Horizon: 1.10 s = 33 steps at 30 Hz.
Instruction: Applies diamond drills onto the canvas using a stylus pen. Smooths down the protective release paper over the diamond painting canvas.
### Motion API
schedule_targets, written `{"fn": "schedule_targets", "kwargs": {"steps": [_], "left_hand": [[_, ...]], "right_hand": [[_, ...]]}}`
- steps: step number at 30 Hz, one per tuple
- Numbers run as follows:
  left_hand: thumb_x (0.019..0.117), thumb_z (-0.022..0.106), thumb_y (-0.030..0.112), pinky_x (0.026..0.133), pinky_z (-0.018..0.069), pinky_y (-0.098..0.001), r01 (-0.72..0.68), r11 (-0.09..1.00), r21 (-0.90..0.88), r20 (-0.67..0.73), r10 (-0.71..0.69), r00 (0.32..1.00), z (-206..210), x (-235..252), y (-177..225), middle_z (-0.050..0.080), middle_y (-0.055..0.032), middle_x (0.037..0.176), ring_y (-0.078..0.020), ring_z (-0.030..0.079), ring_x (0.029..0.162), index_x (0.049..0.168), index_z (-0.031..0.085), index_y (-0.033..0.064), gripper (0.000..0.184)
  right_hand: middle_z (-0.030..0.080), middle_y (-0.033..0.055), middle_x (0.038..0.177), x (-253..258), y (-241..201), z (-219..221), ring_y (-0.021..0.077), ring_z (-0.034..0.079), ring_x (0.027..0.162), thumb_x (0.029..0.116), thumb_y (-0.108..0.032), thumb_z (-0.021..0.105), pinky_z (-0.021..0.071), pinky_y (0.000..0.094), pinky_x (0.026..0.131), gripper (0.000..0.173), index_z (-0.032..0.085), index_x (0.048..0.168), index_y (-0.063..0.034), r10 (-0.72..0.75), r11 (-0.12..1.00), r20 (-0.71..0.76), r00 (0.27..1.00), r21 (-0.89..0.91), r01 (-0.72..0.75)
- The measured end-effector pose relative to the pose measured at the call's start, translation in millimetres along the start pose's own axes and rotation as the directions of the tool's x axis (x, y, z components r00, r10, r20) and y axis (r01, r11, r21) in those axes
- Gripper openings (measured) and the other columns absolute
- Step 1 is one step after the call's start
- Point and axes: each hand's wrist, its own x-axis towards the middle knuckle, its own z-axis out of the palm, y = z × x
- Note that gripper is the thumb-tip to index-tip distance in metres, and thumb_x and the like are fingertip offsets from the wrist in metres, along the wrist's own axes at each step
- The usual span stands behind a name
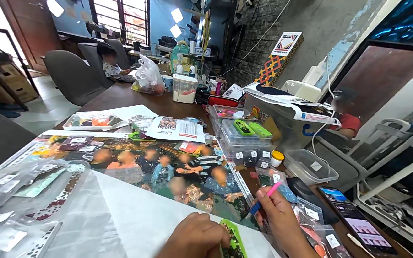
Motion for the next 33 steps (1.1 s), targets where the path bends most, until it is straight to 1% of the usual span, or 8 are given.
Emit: {"fn": "schedule_targets", "kwargs": {"steps": [4,7,10,13,16,28,31,33], "left_hand": [[0.0916,0.052,0.003,0.068,0.0468,-0.0420,0.017,1.000,-0.023,0.091,-0.015,0.996,-4,0,3,0.064,-0.0087,0.066,-0.0255,0.062,0.065,0.088,0.073,0.0075,0.022],[0.0934,0.051,0.004,0.068,0.0458,-0.0415,0.023,0.999,-0.040,0.125,-0.018,0.992,-6,-1,3,0.063,-0.0092,0.065,-0.0257,0.061,0.065,0.086,0.073,0.0064,0.023],[0.0947,0.050,0.004,0.068,0.0451,-0.0403,0.014,0.999,-0.048,0.108,-0.008,0.994,-6,-1,2,0.061,-0.0094,0.065,-0.0251,0.059,0.064,0.088,0.073,0.0062,0.025],[0.0935,0.047,0.003,0.070,0.0436,-0.0411,0.009,0.997,-0.070,0.104,-0.002,0.995,-8,-1,2,0.062,-0.0103,0.067,-0.0259,0.059,0.067,0.091,0.073,0.0058,0.026],[0.0919,0.047,0.004,0.069,0.0427,-0.0413,0.001,0.998,-0.060,0.111,0.006,0.994,-7,-2,2,0.059,-0.0100,0.064,-0.0261,0.057,0.065,0.090,0.073,0.0061,0.026],[0.0950,0.050,0.004,0.066,0.0448,-0.0399,0.005,1.000,-0.028,0.101,-0.002,0.995,-5,-3,2,0.061,-0.0096,0.063,-0.0248,0.058,0.061,0.089,0.072,0.0067,0.023],[0.0953,0.048,0.005,0.065,0.0453,-0.0391,-0.001,0.999,-0.039,0.088,0.005,0.996,-5,-4,0,0.062,-0.0094,0.065,-0.0240,0.059,0.061,0.092,0.072,0.0072,0.025],[0.0928,0.046,0.005,0.066,0.0433,-0.0403,-0.004,0.998,-0.055,0.099,0.009,0.995,-6,-4,-1,0.059,-0.0097,0.064,-0.0248,0.056,0.061,0.096,0.072,0.0068,0.026]], "right_hand": [[0.063,-0.0059,0.072,8,11,-14,-0.0007,0.054,0.053,0.1040,-0.015,0.046,0.0461,0.0160,0.049,0.017,0.058,0.096,-0.0061,-0.202,0.967,-0.090,0.975,-0.175,0.184],[0.062,-0.0064,0.072,11,19,-19,-0.0028,0.053,0.053,0.1038,-0.017,0.046,0.0456,0.0149,0.049,0.019,0.059,0.096,-0.0050,-0.275,0.928,-0.076,0.958,-0.282,0.244],[0.061,-0.0061,0.070,14,27,-20,-0.0029,0.052,0.053,0.1042,-0.019,0.048,0.0453,0.0150,0.049,0.021,0.060,0.095,-0.0051,-0.347,0.886,-0.036,0.937,-0.341,0.315],[0.060,-0.0062,0.070,15,30,-21,-0.0035,0.052,0.053,0.1042,-0.020,0.048,0.0453,0.0142,0.049,0.021,0.061,0.096,-0.0050,-0.364,0.872,-0.029,0.931,-0.362,0.330],[0.060,-0.0064,0.071,15,29,-21,-0.0040,0.052,0.053,0.1039,-0.019,0.048,0.0451,0.0138,0.050,0.021,0.061,0.095,-0.0045,-0.358,0.872,-0.034,0.933,-0.369,0.321],[0.059,-0.0061,0.071,13,33,-21,-0.0030,0.053,0.055,0.1039,-0.021,0.048,0.0456,0.0145,0.050,0.022,0.061,0.095,-0.0061,-0.366,0.857,0.013,0.930,-0.384,0.343],[0.059,-0.0064,0.070,13,34,-21,-0.0033,0.051,0.054,0.1039,-0.021,0.048,0.0450,0.0143,0.050,0.021,0.061,0.095,-0.0064,-0.371,0.859,0.018,0.928,-0.374,0.350],[0.058,-0.0067,0.070,13,34,-21,-0.0036,0.051,0.054,0.1037,-0.020,0.049,0.0450,0.0138,0.050,0.020,0.061,0.095,-0.0064,-0.369,0.860,0.020,0.929,-0.371,0.350]]}}
